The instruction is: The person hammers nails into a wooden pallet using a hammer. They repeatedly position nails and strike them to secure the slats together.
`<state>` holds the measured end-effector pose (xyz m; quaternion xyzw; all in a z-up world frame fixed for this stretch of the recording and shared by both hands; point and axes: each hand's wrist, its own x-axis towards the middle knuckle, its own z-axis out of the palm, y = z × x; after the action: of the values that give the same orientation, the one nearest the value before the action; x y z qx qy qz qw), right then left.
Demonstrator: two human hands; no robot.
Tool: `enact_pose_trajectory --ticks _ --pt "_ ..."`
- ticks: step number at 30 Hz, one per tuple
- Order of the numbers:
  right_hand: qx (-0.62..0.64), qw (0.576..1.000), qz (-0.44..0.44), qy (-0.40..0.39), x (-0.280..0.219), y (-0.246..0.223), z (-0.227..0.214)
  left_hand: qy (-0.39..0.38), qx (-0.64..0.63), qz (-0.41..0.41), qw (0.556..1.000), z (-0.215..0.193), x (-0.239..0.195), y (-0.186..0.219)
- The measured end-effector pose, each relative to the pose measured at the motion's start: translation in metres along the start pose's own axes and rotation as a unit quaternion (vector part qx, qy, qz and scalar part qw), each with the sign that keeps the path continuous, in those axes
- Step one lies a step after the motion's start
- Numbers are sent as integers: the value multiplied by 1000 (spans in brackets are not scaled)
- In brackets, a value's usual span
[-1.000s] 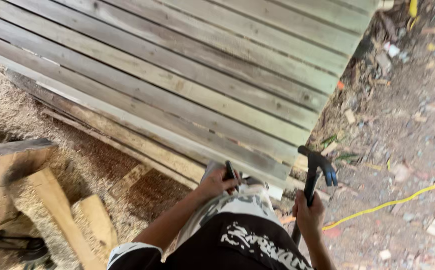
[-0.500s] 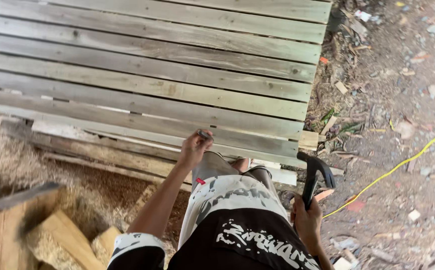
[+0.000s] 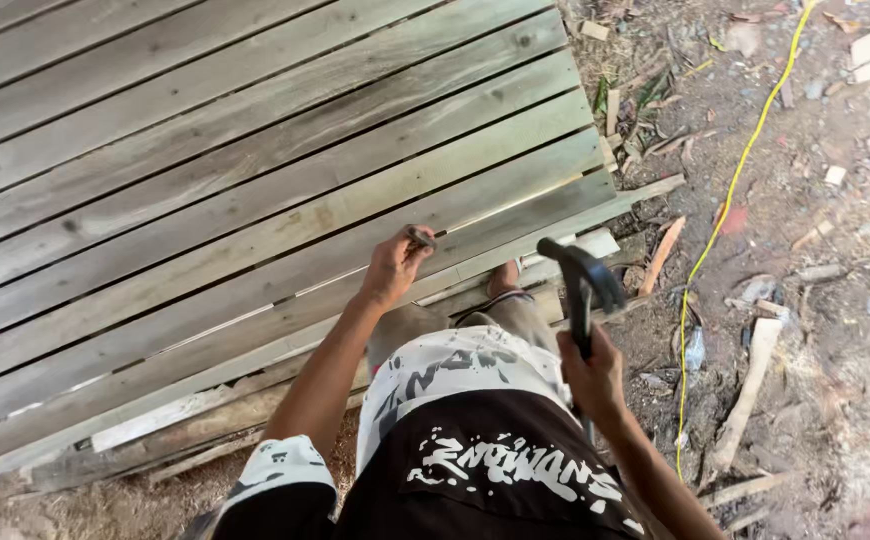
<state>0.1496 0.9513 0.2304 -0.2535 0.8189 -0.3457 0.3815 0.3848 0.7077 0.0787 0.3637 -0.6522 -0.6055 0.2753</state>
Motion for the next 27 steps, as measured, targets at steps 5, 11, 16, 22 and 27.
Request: enact_pose_trajectory --ticks 5,11,16,22,27 --pt "9 999 -11 49 -51 20 40 -75 70 35 994 -3 18 -5" --pt "58 993 -10 100 -75 45 63 -92 65 65 992 7 40 -9" --pt "55 991 16 123 -98 56 75 -123 114 12 986 1 26 -11" --pt "86 988 18 128 -87 38 77 -91 102 150 979 4 33 -4" --pt "65 989 -103 86 -80 1 66 -159 171 123 965 1 34 4"
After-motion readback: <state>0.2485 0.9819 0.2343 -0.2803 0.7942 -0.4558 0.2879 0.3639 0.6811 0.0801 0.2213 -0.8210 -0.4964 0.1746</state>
